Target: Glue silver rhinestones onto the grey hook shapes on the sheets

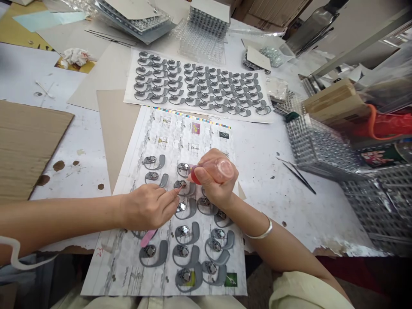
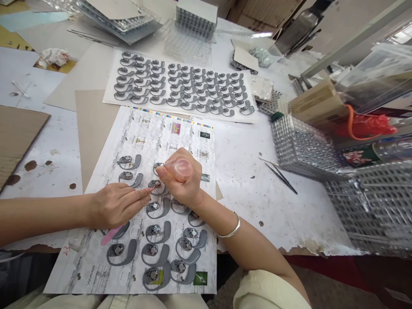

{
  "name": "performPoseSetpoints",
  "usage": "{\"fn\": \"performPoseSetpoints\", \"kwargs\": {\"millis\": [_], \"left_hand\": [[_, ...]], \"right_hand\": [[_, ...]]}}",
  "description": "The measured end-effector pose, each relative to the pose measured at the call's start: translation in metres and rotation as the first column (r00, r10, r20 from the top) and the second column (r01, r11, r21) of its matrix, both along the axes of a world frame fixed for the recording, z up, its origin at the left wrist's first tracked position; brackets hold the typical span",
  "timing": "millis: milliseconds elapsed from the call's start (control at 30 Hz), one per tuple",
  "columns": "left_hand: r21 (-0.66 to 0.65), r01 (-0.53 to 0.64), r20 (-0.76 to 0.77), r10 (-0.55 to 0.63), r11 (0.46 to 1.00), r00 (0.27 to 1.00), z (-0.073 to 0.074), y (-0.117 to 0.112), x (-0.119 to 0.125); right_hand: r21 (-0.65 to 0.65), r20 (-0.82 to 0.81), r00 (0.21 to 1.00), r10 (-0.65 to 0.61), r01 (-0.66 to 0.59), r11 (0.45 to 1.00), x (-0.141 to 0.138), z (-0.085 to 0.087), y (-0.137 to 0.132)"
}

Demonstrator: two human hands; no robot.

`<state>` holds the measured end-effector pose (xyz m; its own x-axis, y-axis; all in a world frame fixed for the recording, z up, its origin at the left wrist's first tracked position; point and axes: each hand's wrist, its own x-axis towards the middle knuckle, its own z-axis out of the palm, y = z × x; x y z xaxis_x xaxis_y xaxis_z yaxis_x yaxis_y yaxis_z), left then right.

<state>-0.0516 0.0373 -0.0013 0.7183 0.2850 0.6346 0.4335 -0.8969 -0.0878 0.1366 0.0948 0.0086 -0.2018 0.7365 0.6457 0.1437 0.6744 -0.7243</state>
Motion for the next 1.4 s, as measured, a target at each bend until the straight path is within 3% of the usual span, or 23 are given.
{"fn": "performPoseSetpoints", "kwargs": {"millis": [600,1200,1400], "left_hand": [[-0.048,0.006,-0.005,-0.006,0.999,1.000,0.006,0.004,-0.001],[-0.048,-0.004,0.001,0.004,0.999,1.000,0.002,0.004,-0.002],[-0.110,0.004,0.041,0.000,0.994,0.999,0.000,0.007,-0.003]], "right_hand": [[0.136,0.107,0.994,0.022,-0.037,0.990,0.004,0.009,-0.003],[0.157,0.157,0.986,0.054,-0.079,0.984,0.004,0.015,-0.008],[0.141,0.142,0.988,0.060,-0.080,0.987,0.004,0.014,-0.007]]}}
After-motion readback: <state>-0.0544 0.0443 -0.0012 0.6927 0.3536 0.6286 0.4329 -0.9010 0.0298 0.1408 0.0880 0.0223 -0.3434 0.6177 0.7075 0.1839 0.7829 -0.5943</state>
